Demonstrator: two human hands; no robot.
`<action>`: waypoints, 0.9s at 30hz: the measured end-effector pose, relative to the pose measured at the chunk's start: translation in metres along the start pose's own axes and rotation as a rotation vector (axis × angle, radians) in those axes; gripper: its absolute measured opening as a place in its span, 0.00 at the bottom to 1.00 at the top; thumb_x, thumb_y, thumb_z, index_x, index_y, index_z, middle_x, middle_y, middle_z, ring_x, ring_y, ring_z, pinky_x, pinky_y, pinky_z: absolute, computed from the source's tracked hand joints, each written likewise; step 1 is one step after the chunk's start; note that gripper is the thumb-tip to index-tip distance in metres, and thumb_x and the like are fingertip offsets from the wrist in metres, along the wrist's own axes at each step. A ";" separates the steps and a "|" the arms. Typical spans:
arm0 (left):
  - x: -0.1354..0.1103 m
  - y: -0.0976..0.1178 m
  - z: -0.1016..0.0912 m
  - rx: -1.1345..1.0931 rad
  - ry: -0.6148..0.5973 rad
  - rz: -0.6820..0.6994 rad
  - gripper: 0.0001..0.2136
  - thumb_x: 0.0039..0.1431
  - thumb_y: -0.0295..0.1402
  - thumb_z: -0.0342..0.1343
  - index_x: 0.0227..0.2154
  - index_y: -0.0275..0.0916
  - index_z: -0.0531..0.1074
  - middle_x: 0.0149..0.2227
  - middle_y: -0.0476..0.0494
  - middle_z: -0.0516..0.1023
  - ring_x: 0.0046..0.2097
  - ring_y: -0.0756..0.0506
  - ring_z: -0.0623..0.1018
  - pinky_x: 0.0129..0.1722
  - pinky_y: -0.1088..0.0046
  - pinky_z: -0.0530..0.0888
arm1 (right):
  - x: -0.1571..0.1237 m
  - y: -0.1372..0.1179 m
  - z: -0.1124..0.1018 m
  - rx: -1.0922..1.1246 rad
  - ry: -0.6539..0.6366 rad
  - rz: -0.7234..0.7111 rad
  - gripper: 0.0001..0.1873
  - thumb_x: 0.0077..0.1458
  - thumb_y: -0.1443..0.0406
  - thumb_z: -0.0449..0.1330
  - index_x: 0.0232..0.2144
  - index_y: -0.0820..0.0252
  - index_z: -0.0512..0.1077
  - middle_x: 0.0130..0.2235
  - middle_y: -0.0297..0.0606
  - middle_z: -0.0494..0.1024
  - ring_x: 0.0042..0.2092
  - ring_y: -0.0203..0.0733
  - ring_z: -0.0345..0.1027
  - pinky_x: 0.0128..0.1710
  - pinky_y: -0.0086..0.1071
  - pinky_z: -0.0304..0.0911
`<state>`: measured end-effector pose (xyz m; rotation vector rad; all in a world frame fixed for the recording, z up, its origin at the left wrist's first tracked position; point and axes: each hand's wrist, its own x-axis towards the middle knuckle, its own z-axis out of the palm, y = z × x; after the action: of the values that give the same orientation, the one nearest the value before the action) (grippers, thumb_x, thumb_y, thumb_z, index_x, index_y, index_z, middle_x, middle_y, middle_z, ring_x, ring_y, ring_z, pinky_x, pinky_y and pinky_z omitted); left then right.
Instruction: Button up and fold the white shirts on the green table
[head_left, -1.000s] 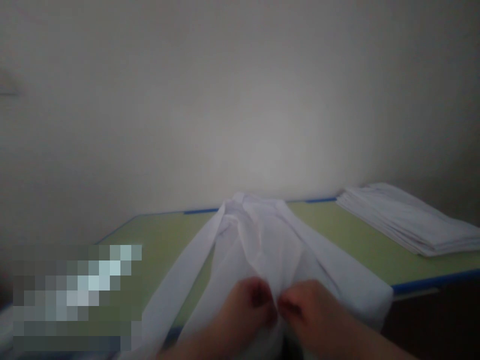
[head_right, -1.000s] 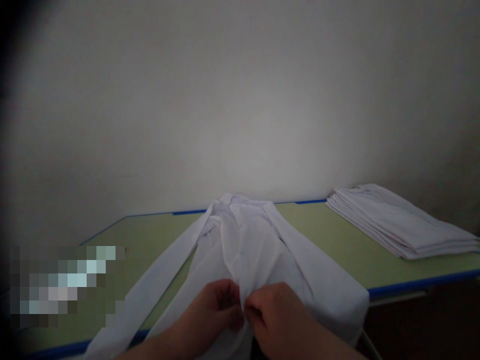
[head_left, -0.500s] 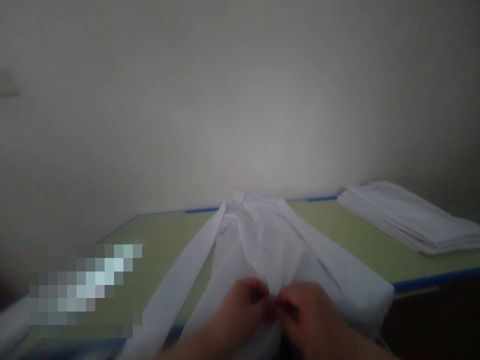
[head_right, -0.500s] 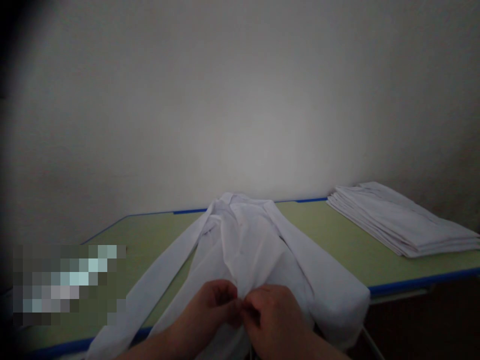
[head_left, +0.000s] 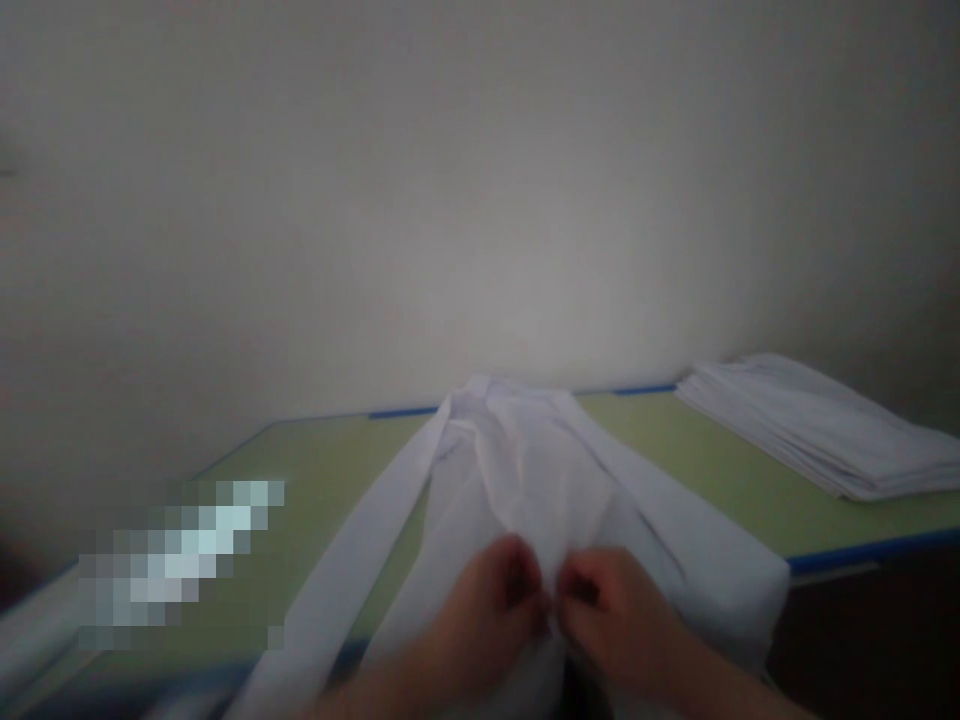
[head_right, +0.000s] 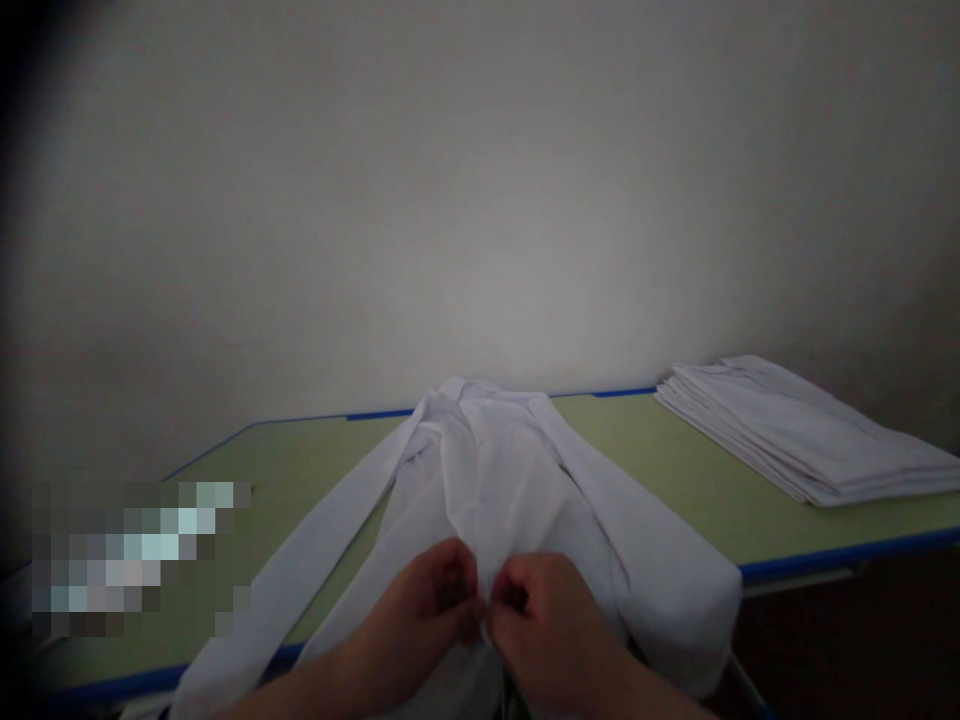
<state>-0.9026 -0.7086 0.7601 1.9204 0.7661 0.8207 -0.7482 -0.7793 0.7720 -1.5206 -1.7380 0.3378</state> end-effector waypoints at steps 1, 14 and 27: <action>0.000 0.000 -0.001 -0.004 0.001 0.011 0.08 0.42 0.22 0.52 0.26 0.38 0.61 0.23 0.53 0.67 0.27 0.52 0.67 0.27 0.77 0.63 | 0.000 0.000 -0.001 0.025 -0.001 0.005 0.06 0.42 0.69 0.53 0.20 0.63 0.69 0.20 0.32 0.69 0.25 0.32 0.60 0.24 0.24 0.51; -0.005 0.008 -0.012 0.249 -0.061 0.082 0.09 0.44 0.26 0.55 0.32 0.37 0.66 0.26 0.50 0.69 0.29 0.52 0.68 0.27 0.77 0.62 | 0.007 0.012 -0.001 0.342 -0.243 0.184 0.03 0.41 0.68 0.55 0.20 0.63 0.67 0.17 0.30 0.67 0.20 0.30 0.59 0.22 0.23 0.54; -0.009 0.011 -0.014 0.213 -0.338 -0.062 0.21 0.43 0.30 0.56 0.44 0.35 0.70 0.26 0.49 0.75 0.27 0.50 0.71 0.25 0.76 0.64 | 0.014 -0.001 -0.023 -0.323 -0.061 -0.435 0.11 0.45 0.61 0.61 0.33 0.60 0.73 0.36 0.38 0.73 0.41 0.41 0.63 0.46 0.37 0.55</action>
<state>-0.9168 -0.7131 0.7735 2.1396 0.7210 0.3713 -0.7319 -0.7733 0.7931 -1.3032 -2.1899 -0.1259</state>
